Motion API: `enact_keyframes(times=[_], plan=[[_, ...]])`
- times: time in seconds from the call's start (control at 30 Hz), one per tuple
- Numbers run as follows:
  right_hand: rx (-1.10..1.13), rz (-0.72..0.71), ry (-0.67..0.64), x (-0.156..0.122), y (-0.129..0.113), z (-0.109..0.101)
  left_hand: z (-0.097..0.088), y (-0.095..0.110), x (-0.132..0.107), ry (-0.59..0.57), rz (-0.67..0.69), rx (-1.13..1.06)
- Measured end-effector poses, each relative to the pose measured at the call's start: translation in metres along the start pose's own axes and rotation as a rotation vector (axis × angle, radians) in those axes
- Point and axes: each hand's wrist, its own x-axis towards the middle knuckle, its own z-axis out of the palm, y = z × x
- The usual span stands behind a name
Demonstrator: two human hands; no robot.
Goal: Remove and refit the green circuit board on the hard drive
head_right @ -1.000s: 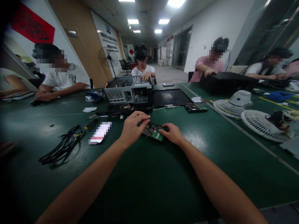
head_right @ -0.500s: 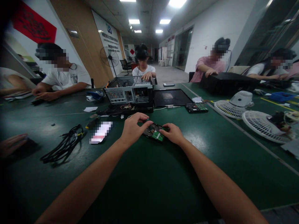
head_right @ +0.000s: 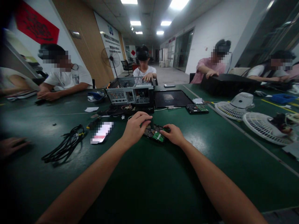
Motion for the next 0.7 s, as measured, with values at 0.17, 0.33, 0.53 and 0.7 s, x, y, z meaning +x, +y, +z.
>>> enact_keyframes(times=[0.17, 0.33, 0.53, 0.7], plan=[[0.010, -0.008, -0.005, -0.0005, -0.0013, -0.0009, 0.0011, 0.0015, -0.0003, -0.014, -0.026, -0.062], [0.007, -0.010, -0.002, -0.0003, -0.0004, -0.0007, 0.0045, 0.0014, -0.0024, 0.025, -0.093, -0.091], [0.020, -0.006, -0.011, 0.0006, 0.0022, 0.0006, 0.0027, 0.0046, -0.0021, 0.022, -0.070, -0.113], [0.022, -0.010, 0.001, -0.0004, 0.0008, 0.0003, 0.0031, 0.0045, -0.0024, -0.007, -0.052, -0.099]])
